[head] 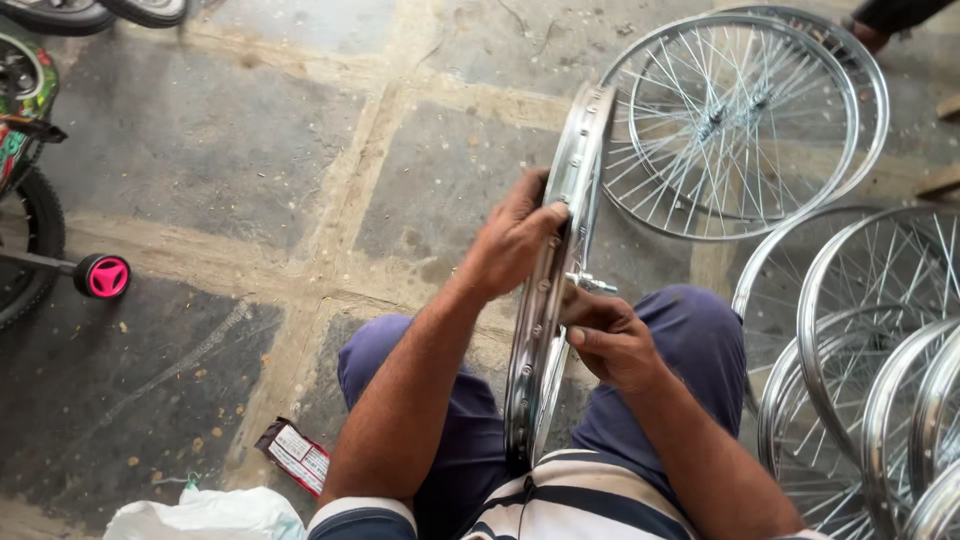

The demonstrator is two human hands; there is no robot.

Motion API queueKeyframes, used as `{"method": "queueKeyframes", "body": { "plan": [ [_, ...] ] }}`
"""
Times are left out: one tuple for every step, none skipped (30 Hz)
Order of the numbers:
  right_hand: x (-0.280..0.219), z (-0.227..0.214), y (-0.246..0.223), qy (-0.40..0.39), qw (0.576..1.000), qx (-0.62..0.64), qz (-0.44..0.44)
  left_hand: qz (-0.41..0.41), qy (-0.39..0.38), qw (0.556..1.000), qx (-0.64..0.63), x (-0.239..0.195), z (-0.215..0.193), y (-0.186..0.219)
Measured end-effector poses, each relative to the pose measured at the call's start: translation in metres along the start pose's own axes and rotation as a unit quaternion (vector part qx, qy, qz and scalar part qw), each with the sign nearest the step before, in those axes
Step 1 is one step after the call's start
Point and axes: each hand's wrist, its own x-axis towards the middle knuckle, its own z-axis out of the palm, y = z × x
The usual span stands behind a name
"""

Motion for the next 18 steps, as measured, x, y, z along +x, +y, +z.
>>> {"method": "queueKeyframes", "body": {
  "plan": [
    [-0.002, 0.003, 0.002, -0.001, 1.000, -0.024, -0.015, -0.025, -0.006, 1.000, 0.003, -0.002, 0.002, -0.002],
    [-0.003, 0.006, 0.005, -0.002, 0.998, -0.047, -0.031, -0.007, 0.002, 1.000, 0.010, -0.003, 0.005, -0.003],
    [-0.003, 0.011, 0.008, -0.006, 0.996, -0.071, -0.049, 0.013, 0.011, 1.000, 0.020, -0.005, 0.008, -0.002],
    [-0.004, 0.015, 0.010, -0.002, 0.996, -0.079, -0.043, 0.034, 0.019, 0.999, 0.031, -0.006, 0.010, -0.001],
    [0.001, 0.012, 0.011, 0.006, 0.996, -0.086, -0.035, 0.041, 0.020, 0.999, 0.029, -0.003, 0.010, 0.000],
    [0.008, 0.007, 0.012, 0.013, 0.995, -0.094, -0.028, 0.047, 0.020, 0.998, 0.028, 0.001, 0.008, 0.000],
    [0.004, 0.002, 0.014, 0.021, 0.996, -0.091, -0.004, 0.045, 0.021, 0.999, 0.021, -0.001, 0.009, -0.002],
    [0.000, -0.006, 0.014, 0.029, 0.996, -0.087, 0.020, 0.043, 0.022, 0.998, 0.028, -0.001, 0.007, -0.006],
    [-0.007, -0.015, 0.015, 0.037, 0.995, -0.084, 0.042, 0.041, 0.022, 0.998, 0.035, -0.001, 0.006, -0.010],
    [-0.013, -0.024, 0.017, 0.013, 0.999, -0.041, 0.025, 0.039, 0.022, 0.998, 0.042, 0.000, 0.004, -0.015],
    [-0.017, -0.033, 0.015, -0.009, 1.000, 0.002, 0.013, 0.133, 0.034, 0.983, 0.125, 0.001, 0.003, -0.020],
    [-0.020, -0.037, 0.017, -0.029, 0.999, 0.044, 0.001, 0.224, 0.043, 0.951, 0.208, 0.003, 0.003, -0.024],
    [-0.028, -0.037, 0.022, 0.005, 1.000, 0.012, -0.015, 0.307, 0.045, 0.907, 0.283, 0.001, 0.008, -0.031],
    [-0.028, -0.035, 0.028, 0.038, 0.999, -0.023, -0.030, 0.300, 0.042, 0.908, 0.288, 0.002, 0.010, -0.037],
    [-0.023, -0.030, 0.032, 0.066, 0.995, -0.059, -0.042, 0.294, 0.042, 0.909, 0.294, 0.006, 0.008, -0.042],
    [-0.023, -0.021, 0.033, 0.070, 0.994, -0.077, -0.044, 0.288, 0.042, 0.909, 0.300, 0.007, 0.008, -0.045],
    [-0.017, -0.017, 0.029, 0.070, 0.992, -0.097, -0.050, 0.222, 0.033, 0.950, 0.217, 0.007, 0.011, -0.048],
    [-0.014, -0.013, 0.022, 0.069, 0.989, -0.118, -0.056, 0.155, 0.024, 0.979, 0.131, 0.008, 0.015, -0.049]
  ]
}}
